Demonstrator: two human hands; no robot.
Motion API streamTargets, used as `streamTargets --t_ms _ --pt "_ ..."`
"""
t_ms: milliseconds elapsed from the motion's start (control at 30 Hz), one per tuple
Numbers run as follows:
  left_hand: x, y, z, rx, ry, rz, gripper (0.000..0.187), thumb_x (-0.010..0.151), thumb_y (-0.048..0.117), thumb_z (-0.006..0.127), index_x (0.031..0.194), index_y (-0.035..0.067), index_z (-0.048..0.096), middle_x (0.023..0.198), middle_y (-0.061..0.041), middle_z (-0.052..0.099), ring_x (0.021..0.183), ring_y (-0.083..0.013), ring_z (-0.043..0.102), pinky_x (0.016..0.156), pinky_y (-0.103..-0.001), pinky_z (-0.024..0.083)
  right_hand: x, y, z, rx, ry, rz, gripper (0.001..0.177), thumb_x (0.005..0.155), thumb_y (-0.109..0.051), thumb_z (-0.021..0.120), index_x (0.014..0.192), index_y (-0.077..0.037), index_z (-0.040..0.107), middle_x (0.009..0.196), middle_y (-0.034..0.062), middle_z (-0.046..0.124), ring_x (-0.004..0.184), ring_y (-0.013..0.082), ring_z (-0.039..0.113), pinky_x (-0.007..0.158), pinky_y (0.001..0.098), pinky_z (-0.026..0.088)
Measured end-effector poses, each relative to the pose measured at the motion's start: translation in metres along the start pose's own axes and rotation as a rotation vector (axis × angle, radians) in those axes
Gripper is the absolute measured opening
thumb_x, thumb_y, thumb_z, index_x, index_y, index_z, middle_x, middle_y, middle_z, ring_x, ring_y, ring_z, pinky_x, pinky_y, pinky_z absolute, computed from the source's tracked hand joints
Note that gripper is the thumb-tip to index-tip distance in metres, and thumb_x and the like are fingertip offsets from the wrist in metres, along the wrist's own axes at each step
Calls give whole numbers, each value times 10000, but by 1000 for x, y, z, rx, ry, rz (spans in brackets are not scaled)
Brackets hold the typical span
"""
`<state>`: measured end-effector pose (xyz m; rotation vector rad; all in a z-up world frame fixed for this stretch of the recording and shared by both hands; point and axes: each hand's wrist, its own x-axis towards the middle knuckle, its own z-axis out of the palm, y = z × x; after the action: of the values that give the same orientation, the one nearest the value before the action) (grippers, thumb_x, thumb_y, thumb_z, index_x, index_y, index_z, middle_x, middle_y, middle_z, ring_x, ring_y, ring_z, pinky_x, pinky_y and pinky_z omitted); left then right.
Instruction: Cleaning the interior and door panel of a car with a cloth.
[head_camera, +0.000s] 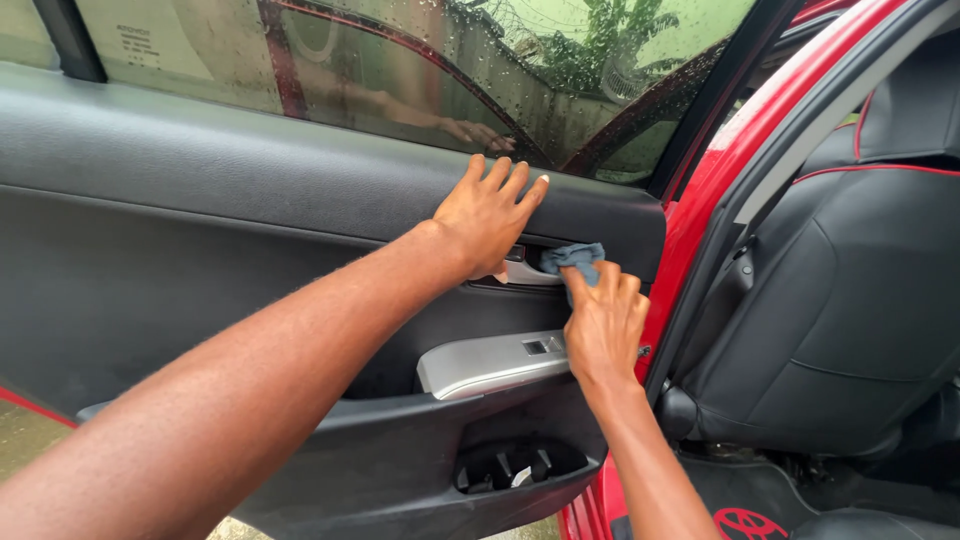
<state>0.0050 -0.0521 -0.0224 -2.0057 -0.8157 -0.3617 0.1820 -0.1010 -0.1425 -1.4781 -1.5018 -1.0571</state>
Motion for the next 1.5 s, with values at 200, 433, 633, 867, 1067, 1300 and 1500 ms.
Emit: streamTargets --t_ms 200,433,633,867,1067,1300,1500 --pt "-2 -1 -1 -21 4 -1 1332 577 622 900 1576 33 246 1550 -215 362 1420 -385 342 1115 -566 291 -5 -32 28 349 146 238 448 860 61 538 1264 -86 666 1213 251 541 1079 432 552 934 516 460" --pt "1 -1 3 -42 9 8 1346 564 578 927 1578 29 233 1565 -227 335 1437 -398 313 1132 -590 258 -28 -44 24 611 122 216 332 937 47 538 1258 -25 580 1144 256 522 1020 424 601 914 480 495" --pt "1 0 -2 -26 -29 2 1366 564 549 943 1585 10 212 1573 -249 314 1441 -420 304 1129 -610 250 -32 -33 41 511 202 525 381 921 -58 648 1254 23 481 1142 277 602 1063 483 614 928 520 461" --pt "11 -7 0 0 -149 52 1445 536 442 995 1606 22 120 1614 -253 235 1465 -431 257 1119 -617 255 -28 -63 72 798 192 774 465 890 -238 760 1211 -17 506 1090 234 637 1016 355 624 912 435 483" --pt "9 -10 -4 -23 -173 91 1437 540 399 1002 1620 53 119 1628 -235 231 1477 -416 260 1135 -599 264 -32 -77 69 832 122 846 398 946 -294 703 1179 -23 529 988 199 628 907 274 592 912 369 493" --pt "5 -5 -2 -11 -116 45 1447 523 457 994 1615 52 133 1623 -231 235 1469 -407 258 1134 -596 248 -28 -51 81 754 299 701 336 957 -157 600 1240 -16 484 1085 206 607 997 342 614 948 431 455" --pt "2 4 3 36 -66 0 1422 565 613 926 1605 16 163 1591 -268 275 1459 -442 265 1118 -637 229 -21 -23 54 707 193 463 321 921 -127 597 1203 0 511 1141 228 622 1111 417 621 1009 460 462"
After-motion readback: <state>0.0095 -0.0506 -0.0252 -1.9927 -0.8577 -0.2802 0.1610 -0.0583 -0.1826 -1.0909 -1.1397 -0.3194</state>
